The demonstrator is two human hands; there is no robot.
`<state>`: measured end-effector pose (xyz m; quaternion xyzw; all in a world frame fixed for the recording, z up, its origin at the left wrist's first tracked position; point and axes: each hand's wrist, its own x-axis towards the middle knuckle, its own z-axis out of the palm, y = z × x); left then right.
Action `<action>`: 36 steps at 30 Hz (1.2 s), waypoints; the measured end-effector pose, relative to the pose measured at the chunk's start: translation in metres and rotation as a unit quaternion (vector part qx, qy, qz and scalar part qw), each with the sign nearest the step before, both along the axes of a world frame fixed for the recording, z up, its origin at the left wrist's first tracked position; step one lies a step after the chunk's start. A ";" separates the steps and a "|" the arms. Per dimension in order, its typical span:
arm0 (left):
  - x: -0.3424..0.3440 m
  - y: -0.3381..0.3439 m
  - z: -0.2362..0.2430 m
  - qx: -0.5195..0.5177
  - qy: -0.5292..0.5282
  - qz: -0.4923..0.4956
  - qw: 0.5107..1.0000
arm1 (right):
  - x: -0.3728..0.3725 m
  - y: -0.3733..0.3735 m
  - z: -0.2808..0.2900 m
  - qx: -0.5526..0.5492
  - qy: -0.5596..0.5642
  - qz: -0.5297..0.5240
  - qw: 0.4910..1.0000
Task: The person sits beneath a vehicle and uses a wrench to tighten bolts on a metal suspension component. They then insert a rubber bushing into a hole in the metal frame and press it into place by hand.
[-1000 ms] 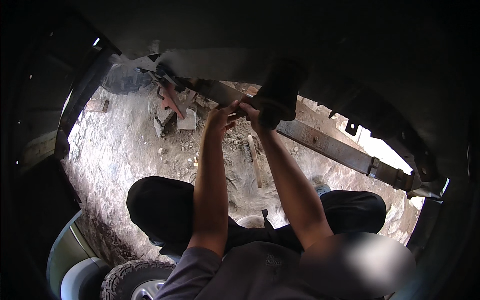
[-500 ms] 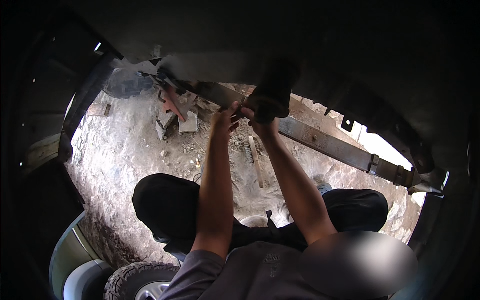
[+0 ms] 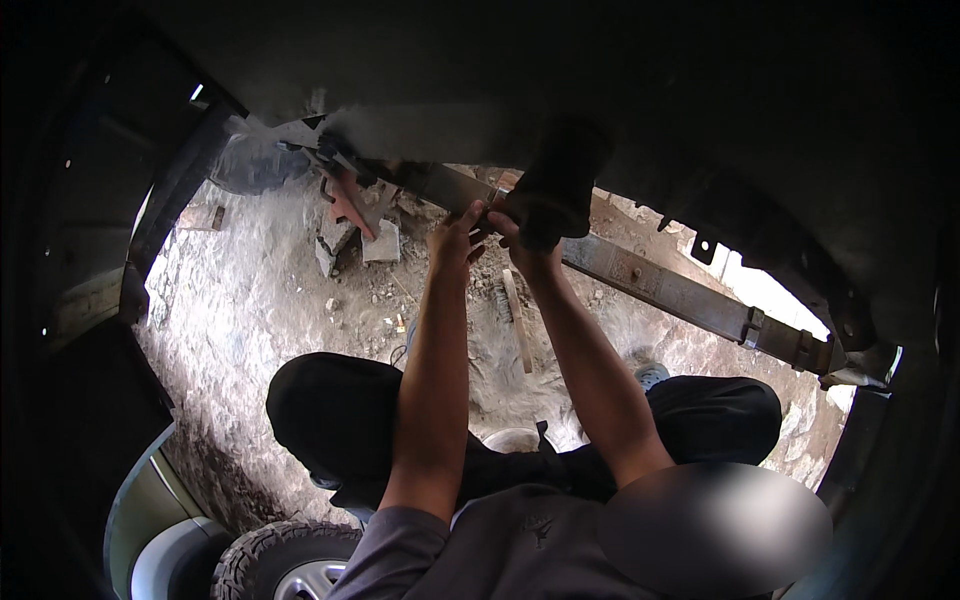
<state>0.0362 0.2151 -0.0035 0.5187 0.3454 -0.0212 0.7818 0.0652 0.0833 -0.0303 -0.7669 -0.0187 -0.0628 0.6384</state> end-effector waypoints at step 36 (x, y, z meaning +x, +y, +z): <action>0.011 0.020 -0.002 0.046 0.054 -0.013 0.997 | 0.010 -0.011 0.026 -0.057 -0.071 0.022 0.996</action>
